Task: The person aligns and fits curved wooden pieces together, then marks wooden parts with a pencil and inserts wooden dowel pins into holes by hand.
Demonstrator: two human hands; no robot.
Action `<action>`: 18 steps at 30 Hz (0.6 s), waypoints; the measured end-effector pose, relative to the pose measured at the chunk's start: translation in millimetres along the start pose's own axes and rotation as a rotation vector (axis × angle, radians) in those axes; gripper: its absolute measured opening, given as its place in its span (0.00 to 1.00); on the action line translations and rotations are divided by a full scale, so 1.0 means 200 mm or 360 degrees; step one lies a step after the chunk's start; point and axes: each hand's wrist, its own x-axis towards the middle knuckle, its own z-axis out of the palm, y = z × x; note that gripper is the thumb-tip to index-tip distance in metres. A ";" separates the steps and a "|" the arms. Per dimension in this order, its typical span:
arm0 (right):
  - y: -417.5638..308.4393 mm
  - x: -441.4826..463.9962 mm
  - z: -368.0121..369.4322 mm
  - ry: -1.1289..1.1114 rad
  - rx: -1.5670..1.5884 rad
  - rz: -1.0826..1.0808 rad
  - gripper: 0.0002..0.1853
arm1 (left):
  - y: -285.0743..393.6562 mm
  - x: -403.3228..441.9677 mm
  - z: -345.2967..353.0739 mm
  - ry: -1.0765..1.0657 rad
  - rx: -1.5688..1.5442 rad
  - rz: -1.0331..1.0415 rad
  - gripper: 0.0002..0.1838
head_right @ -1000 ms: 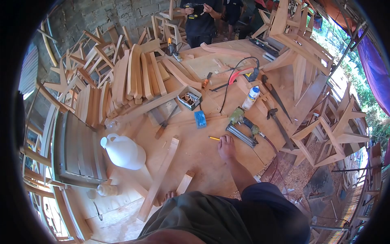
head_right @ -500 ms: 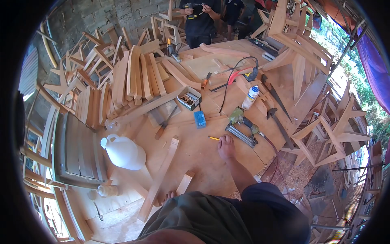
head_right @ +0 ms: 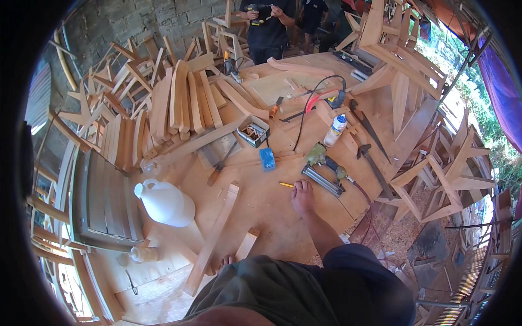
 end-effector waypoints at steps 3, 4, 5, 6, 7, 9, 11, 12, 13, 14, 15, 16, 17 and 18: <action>0.00 0.00 0.00 -0.0007 -0.0002 0.0002 0.06 | 0.01 0.00 0.01 0.0043 0.0044 -0.0033 0.29; 0.00 0.00 0.00 -0.0011 -0.0003 0.0005 0.07 | 0.02 0.00 0.01 0.0046 0.0060 -0.0041 0.29; 0.00 0.00 0.00 -0.0014 -0.0004 0.0008 0.07 | 0.01 0.00 0.00 0.0000 0.0052 -0.0024 0.29; 0.00 0.00 0.00 -0.0016 -0.0004 0.0012 0.07 | 0.00 0.00 -0.01 -0.0046 0.0044 -0.0007 0.29; 0.00 0.00 0.00 -0.0019 -0.0005 0.0015 0.07 | -0.01 0.00 -0.01 -0.0092 0.0035 0.0011 0.29; 0.00 0.00 0.00 -0.0026 0.0002 0.0016 0.07 | -0.01 0.00 -0.01 -0.0067 0.0044 0.0032 0.29; 0.00 0.00 0.00 -0.0025 0.0001 0.0017 0.07 | 0.00 -0.01 -0.02 -0.0020 0.0059 0.0024 0.29; 0.00 0.00 0.00 -0.0019 -0.0003 0.0016 0.07 | 0.02 -0.01 -0.02 0.0016 0.0070 0.0004 0.29; 0.00 0.00 0.00 -0.0013 -0.0006 0.0014 0.07 | 0.03 -0.01 -0.03 0.0053 0.0080 -0.0016 0.29; 0.00 0.00 0.00 -0.0015 -0.0004 0.0013 0.07 | 0.02 -0.01 -0.02 0.0050 0.0082 -0.0003 0.29; 0.01 0.00 0.00 -0.0016 -0.0002 0.0013 0.07 | 0.01 -0.01 0.00 0.0047 0.0083 0.0010 0.29; 0.01 0.00 0.00 -0.0018 0.0000 0.0013 0.06 | 0.00 -0.01 0.00 0.0044 0.0085 0.0023 0.29; 0.01 0.00 0.00 -0.0018 0.0000 0.0012 0.06 | 0.00 -0.01 0.01 0.0046 0.0092 0.0021 0.29; 0.01 0.00 0.00 -0.0017 0.0000 0.0011 0.06 | 0.00 -0.01 0.01 0.0048 0.0099 0.0019 0.29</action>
